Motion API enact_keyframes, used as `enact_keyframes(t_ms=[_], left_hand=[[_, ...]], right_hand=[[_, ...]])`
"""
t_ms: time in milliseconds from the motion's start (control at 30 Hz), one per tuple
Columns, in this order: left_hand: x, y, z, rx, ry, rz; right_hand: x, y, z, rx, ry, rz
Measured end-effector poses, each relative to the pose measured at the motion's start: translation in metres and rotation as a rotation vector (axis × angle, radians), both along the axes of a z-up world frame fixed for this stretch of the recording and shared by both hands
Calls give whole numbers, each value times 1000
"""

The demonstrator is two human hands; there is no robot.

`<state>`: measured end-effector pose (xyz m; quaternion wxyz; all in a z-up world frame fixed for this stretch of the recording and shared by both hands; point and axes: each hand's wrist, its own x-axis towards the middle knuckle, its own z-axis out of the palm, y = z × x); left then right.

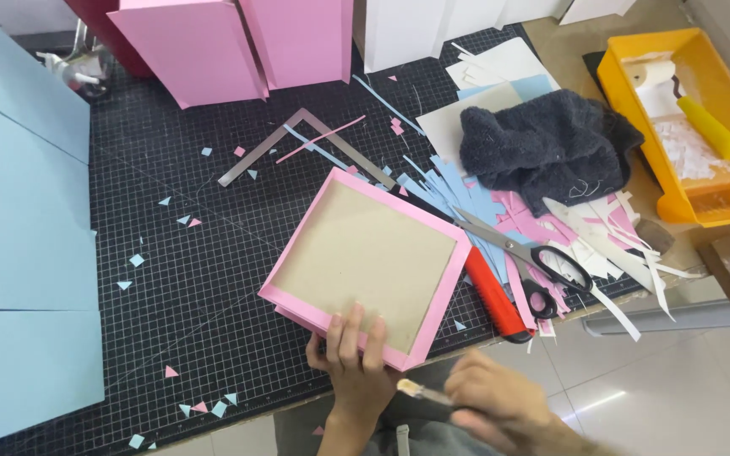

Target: Applying decorative pink paper to cardboard frames and trimming the edges with scissors

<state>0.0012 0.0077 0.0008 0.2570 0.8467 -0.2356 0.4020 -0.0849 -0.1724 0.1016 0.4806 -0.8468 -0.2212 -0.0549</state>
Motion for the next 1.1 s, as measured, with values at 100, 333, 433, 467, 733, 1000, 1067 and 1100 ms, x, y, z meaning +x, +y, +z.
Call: enact_keyframes(t_ms=[100,333,433,467,733,1000,1067,1100], left_hand=[[-1,1,-4,6,19,-7],[-1,0,-3,5,4,-11],[-2,-1,-1,-6,2,-10],[-2,-1,0,-2,2,-4],[1,-2,1,-15,-32,-7],[6,-12,-1,-88,-115,98],[15,-13,-2,-94,-199,111],[19,-14,-2,-101,-278,131]], right_hand=[[21,-9,8,350,-147,-401],[10,0,6,81,-120,-18],[15,-16,0,491,-109,-274],[13,-21,-15,184,-129,-357],[57,-52,-3,386,147,-235],[93,-100,-16,326,-262,-400],[94,-90,5,276,-196,-334],[94,-86,15,225,-121,-264]])
